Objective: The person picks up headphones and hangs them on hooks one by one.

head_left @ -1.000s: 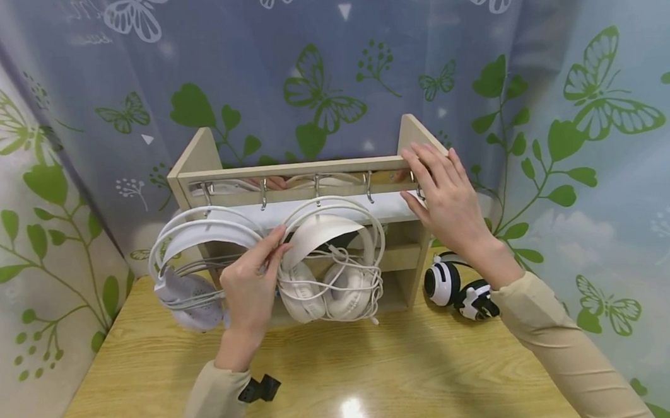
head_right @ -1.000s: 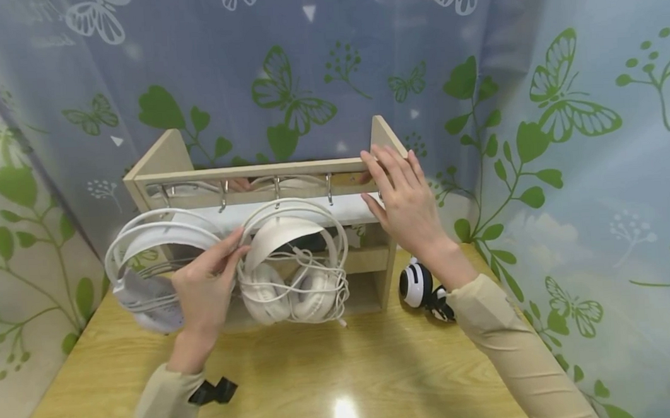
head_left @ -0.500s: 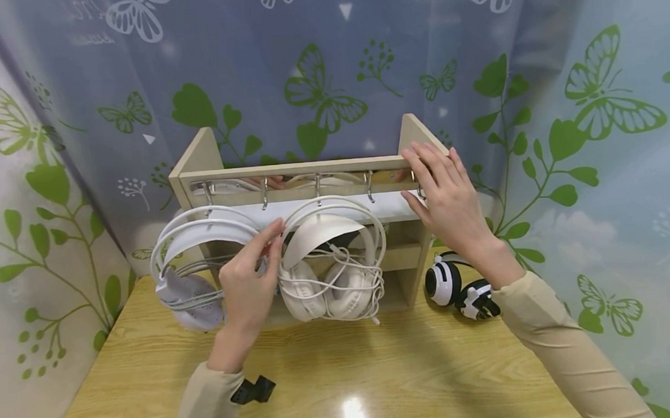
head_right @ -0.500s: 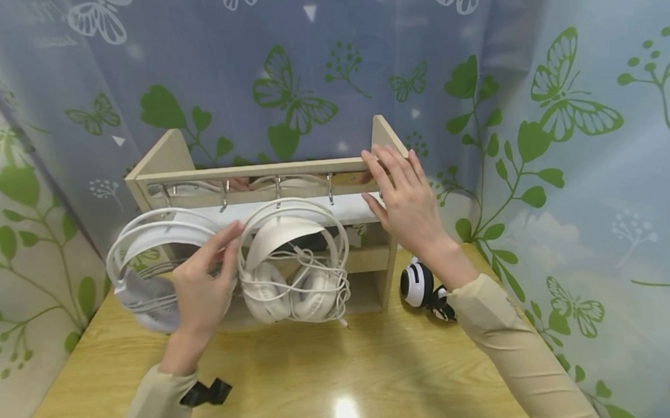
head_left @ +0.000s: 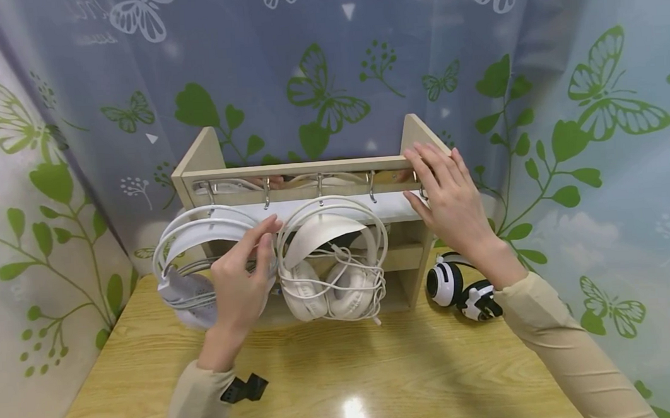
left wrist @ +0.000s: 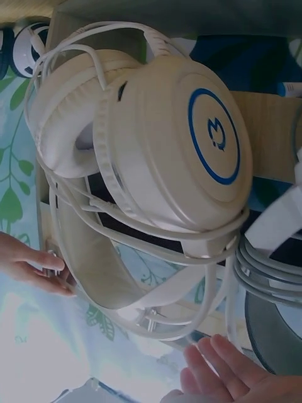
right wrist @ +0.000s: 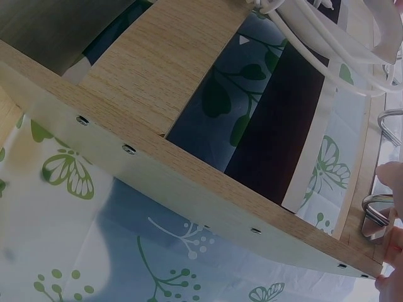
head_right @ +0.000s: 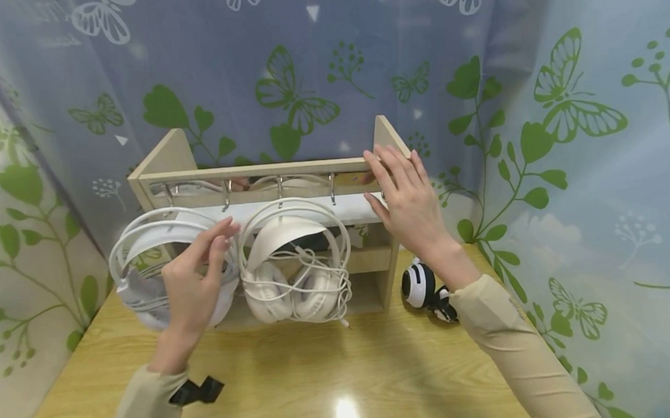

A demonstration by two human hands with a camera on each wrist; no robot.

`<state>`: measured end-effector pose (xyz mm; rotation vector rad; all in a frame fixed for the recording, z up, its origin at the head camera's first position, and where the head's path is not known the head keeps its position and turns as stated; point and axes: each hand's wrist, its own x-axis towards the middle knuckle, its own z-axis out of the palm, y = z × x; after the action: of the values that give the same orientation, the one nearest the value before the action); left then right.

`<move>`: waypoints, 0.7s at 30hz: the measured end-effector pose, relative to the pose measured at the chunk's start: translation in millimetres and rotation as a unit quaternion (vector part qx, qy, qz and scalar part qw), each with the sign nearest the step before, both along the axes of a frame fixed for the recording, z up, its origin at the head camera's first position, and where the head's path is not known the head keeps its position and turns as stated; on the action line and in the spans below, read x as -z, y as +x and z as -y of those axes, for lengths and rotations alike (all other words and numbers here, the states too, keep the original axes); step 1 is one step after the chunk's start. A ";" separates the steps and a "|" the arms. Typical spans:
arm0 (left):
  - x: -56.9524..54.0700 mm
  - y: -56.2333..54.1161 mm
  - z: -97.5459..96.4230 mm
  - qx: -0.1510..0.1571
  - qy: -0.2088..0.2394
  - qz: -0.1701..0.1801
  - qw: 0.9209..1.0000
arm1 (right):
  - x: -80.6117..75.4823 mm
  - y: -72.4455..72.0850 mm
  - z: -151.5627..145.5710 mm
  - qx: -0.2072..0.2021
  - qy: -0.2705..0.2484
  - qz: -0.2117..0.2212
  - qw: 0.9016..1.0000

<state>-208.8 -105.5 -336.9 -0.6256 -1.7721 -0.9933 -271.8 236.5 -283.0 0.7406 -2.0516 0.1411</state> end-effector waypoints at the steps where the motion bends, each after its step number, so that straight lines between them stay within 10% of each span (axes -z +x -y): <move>1: -0.7 0.2 1.0 0.003 0.003 0.000 1.000 | 0.1 0.0 -0.1 0.000 0.000 0.000 1.000; 21: -38.0 1.1 32.1 -0.067 0.007 -0.107 0.992 | 0.7 -1.5 -1.2 0.003 0.003 -0.006 1.000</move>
<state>-207.8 -137.6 -298.9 -0.5750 -1.5948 -0.8151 -273.3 237.7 -283.7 0.7378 -2.0427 0.1260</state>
